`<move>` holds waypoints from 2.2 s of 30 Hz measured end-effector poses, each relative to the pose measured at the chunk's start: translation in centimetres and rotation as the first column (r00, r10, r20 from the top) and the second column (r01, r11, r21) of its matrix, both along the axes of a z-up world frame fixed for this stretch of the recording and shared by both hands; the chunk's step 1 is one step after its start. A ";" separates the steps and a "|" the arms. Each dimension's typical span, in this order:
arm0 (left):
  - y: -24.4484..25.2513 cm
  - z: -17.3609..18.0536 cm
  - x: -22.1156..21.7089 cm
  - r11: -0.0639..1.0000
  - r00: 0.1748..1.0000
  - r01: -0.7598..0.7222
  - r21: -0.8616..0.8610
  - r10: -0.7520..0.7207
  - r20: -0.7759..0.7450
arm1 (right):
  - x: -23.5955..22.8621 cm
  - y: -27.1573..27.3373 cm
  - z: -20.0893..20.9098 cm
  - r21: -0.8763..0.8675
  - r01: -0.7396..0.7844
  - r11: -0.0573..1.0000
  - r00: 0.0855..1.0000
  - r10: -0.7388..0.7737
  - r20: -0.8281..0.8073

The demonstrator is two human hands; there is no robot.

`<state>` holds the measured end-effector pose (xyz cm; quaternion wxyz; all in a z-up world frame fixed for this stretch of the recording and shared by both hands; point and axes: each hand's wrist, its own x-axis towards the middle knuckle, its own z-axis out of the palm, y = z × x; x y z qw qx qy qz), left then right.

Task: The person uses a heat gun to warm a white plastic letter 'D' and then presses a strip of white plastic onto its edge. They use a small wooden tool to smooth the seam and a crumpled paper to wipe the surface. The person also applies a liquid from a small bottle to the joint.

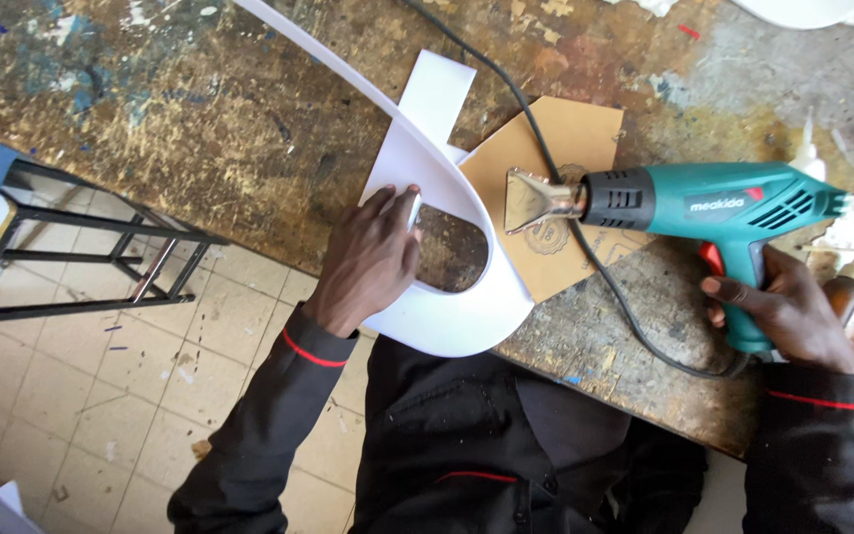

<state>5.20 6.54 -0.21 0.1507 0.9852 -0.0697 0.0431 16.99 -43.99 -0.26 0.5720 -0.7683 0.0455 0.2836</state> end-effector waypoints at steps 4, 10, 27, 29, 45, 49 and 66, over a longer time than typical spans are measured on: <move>-0.4 -0.7 1.1 0.996 1.000 -0.001 0.086 0.001 -0.004 | -0.1 -0.1 -0.2 0.029 0.004 1.000 1.000 -0.004 0.014; -3.0 -3.0 5.3 0.934 0.971 -0.178 0.311 0.116 0.207 | -0.7 0.1 -0.2 0.103 -0.004 0.995 0.998 -0.003 0.064; -3.5 -2.4 4.9 0.964 0.968 -0.186 0.188 0.148 0.203 | -0.9 0.4 0.4 0.046 0.080 0.996 0.997 -0.080 0.010; -3.5 -2.2 4.9 0.968 0.973 -0.181 0.176 0.150 0.174 | -1.0 0.5 0.5 0.035 0.066 0.997 0.997 -0.067 0.029; 0.8 -1.6 7.0 0.990 0.951 -0.099 -0.102 0.124 0.284 | -0.8 0.2 0.0 0.071 0.025 0.997 0.998 -0.029 0.059; 0.3 -1.0 6.2 0.977 0.940 -0.131 -0.169 0.176 0.294 | -0.6 0.3 0.1 0.073 0.013 0.997 0.998 -0.017 0.057; -0.8 0.8 4.4 0.886 0.740 -0.012 -0.464 0.320 0.592 | -1.1 0.1 -0.4 0.111 0.080 0.991 0.990 -0.092 0.107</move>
